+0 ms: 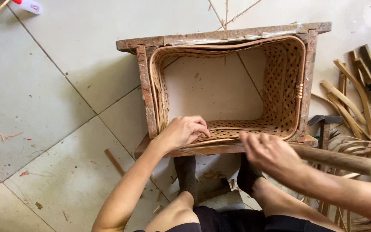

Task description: The person sits on the floor weaving a bamboo basket inside a wooden mold. They fit a woven bamboo panel into the frame, tuck and press the rim strips into place, add curved bamboo ribs across the opening, and tap the strips with a hammer to seat them.

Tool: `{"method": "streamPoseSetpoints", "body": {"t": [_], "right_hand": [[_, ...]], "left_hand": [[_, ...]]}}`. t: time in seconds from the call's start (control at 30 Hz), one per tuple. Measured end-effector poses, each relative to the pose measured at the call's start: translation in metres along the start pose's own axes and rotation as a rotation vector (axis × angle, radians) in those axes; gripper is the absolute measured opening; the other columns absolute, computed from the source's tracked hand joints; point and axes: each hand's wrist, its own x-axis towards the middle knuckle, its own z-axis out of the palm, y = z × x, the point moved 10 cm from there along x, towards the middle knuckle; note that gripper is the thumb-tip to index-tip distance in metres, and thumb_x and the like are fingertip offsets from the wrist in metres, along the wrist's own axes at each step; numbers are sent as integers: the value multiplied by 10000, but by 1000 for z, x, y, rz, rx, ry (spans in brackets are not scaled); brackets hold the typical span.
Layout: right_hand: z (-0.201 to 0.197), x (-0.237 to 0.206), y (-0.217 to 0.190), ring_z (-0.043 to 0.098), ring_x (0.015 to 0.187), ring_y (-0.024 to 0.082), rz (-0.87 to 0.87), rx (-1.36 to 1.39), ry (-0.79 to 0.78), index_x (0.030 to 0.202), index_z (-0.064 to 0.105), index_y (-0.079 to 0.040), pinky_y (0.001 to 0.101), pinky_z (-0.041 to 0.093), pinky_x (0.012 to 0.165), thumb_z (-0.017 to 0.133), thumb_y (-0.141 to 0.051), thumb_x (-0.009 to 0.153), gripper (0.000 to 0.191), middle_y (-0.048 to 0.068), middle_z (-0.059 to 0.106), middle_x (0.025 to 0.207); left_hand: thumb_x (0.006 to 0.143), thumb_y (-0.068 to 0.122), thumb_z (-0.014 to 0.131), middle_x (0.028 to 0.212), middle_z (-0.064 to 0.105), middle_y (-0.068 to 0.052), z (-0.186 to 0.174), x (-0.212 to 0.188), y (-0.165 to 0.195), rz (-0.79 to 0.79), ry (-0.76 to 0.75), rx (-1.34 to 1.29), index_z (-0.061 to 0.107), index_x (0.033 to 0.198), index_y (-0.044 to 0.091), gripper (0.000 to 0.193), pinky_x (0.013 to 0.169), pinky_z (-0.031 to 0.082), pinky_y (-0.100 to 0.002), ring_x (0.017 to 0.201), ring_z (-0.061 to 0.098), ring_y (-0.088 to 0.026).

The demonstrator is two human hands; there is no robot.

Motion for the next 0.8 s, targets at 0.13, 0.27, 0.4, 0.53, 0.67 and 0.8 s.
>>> {"method": "streamPoseSetpoints", "body": {"t": [0.13,0.27,0.4,0.53,0.67,0.8], "right_hand": [[-19,11,-6,646,704,178,12,111,98,1358,541,94,300,573,511,643,-143,802,614,104,619,895],[-33,19,10,651,707,200,28,146,172,1234,577,78,329,582,568,644,-158,784,512,85,612,836],[-33,17,11,659,678,194,48,193,182,1212,595,70,324,579,550,647,-166,770,503,77,616,807],[-19,15,-12,650,665,169,4,59,93,1200,593,121,308,572,520,621,-124,859,420,78,619,788],[-5,5,1,648,641,172,59,34,-15,1233,582,123,304,570,504,596,-123,884,427,94,628,832],[-18,-4,6,655,619,167,49,33,105,1326,574,77,286,573,477,608,-148,808,566,113,645,866]], "left_hand": [[875,159,722,1012,765,-68,-3,0,12,-45,6,-38,770,1092,134,224,723,587,-397,807,717,-251],[895,243,747,1011,756,-78,11,18,19,-69,-66,16,744,1121,107,264,770,593,-413,835,724,-269],[874,237,752,966,773,-76,25,27,15,-70,-63,78,779,1050,109,219,750,603,-405,811,738,-268],[905,211,738,923,776,-77,39,25,7,-74,-48,113,790,1014,110,158,693,619,-349,719,741,-231],[905,181,752,882,775,-82,39,19,11,-25,53,129,784,986,91,126,679,625,-330,702,744,-217],[892,164,757,882,768,-89,29,11,23,21,176,169,783,955,71,115,699,622,-372,734,744,-252]]}}
